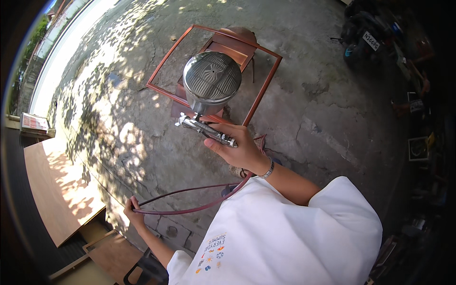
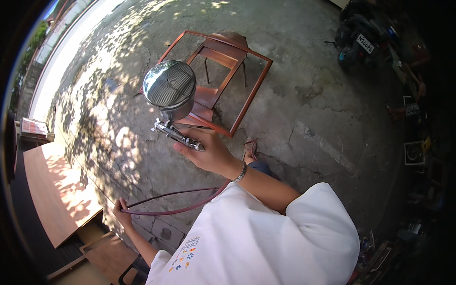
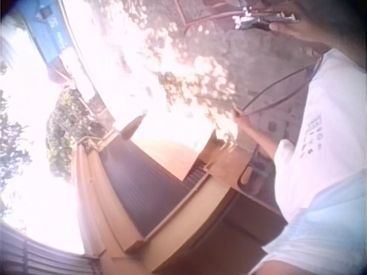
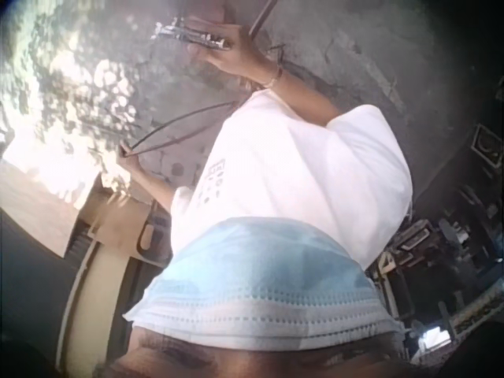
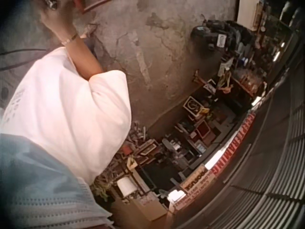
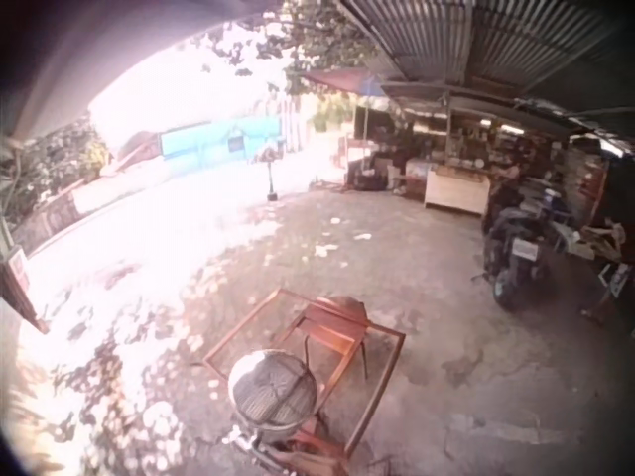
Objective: The person moves a wooden chair frame into position, then uses a spray gun connected to a hose to apply a reddish-brown finish to the frame. The person walks around the chair to cover multiple sides and edges.
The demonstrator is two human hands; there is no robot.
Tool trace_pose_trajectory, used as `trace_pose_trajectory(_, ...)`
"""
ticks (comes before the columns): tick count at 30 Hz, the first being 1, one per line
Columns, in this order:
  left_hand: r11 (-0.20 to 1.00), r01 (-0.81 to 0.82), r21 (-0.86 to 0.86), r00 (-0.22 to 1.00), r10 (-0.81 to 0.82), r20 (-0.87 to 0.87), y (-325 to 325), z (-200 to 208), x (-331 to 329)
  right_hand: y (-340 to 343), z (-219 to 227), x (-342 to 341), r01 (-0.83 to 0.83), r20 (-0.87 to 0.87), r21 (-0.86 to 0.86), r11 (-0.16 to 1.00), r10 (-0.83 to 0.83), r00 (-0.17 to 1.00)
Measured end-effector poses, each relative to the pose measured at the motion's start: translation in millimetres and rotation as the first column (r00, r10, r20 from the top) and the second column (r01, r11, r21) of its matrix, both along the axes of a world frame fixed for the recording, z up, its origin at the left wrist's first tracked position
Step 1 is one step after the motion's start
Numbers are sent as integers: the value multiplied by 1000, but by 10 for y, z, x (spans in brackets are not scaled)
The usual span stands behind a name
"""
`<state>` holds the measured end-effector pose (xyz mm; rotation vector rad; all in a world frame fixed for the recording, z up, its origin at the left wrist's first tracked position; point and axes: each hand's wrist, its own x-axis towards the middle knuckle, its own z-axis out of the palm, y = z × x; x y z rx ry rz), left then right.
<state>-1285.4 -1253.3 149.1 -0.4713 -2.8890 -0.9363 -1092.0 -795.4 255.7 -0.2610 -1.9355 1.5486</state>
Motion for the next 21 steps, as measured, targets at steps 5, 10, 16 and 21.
trace_pose_trajectory(5, 960, 256, -112, 927, -211, 310, 442, -964, 778, 261, -5, 335, 46, 226, 133, 990, -75, 971)
trace_pose_trajectory(10, 968, 190, -164, 848, -78, 525, 571, -1601, 1263, 394, -81, 150, -56, 246, 151, 987, 17, 969)
trace_pose_trajectory(16, 984, 114, -135, 757, 3, 654, 435, -2150, 1612, 692, -74, -97, -127, 328, 96, 987, 89, 940)
trace_pose_trajectory(21, 999, -30, -12, 619, 28, 785, 473, -2100, 1802, 813, -183, -440, -210, 321, 77, 975, 175, 931)
